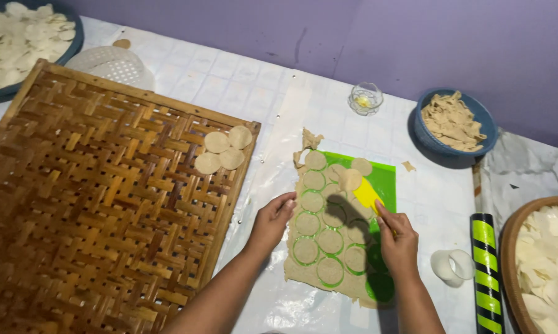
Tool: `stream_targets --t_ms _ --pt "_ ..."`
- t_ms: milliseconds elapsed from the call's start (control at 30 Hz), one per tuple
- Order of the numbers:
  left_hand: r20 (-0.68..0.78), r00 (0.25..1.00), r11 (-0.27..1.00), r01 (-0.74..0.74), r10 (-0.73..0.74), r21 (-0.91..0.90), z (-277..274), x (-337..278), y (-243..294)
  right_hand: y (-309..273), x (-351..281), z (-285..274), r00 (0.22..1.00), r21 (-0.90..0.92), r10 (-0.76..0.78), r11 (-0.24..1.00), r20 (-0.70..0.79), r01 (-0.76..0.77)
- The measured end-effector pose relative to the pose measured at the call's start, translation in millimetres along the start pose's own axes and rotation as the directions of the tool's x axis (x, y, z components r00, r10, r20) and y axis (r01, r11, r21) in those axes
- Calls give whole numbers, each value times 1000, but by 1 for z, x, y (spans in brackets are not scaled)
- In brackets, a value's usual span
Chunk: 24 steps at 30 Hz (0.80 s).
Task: Using a spatula to lift circular dough pieces from a plastic sheet and placing them onto a bamboo mat.
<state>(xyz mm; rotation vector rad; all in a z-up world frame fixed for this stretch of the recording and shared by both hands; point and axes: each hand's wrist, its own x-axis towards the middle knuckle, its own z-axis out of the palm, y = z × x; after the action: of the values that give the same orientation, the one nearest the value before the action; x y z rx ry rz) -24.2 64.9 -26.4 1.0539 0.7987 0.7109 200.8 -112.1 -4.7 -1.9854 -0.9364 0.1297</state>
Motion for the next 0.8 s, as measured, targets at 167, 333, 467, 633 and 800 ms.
stream_targets --t_ms 167,333,467,633,800 --pt "177 917 894 392 -359 -217 6 -12 51 -74 -28 7 986 37 -141 990 86 138" --pt "212 920 843 387 -329 -373 -6 -8 33 -83 -38 14 973 60 -214 976 86 210" --pt "0 974 971 225 -226 81 -19 -21 38 -85 -42 14 983 58 -162 986 86 158" --pt "43 995 503 -82 89 860 -30 -32 27 -86 -45 13 969 32 -234 972 81 232" --pt "-32 999 928 -2 15 372 -30 -21 10 -75 -54 14 947 -82 -264 956 184 282"
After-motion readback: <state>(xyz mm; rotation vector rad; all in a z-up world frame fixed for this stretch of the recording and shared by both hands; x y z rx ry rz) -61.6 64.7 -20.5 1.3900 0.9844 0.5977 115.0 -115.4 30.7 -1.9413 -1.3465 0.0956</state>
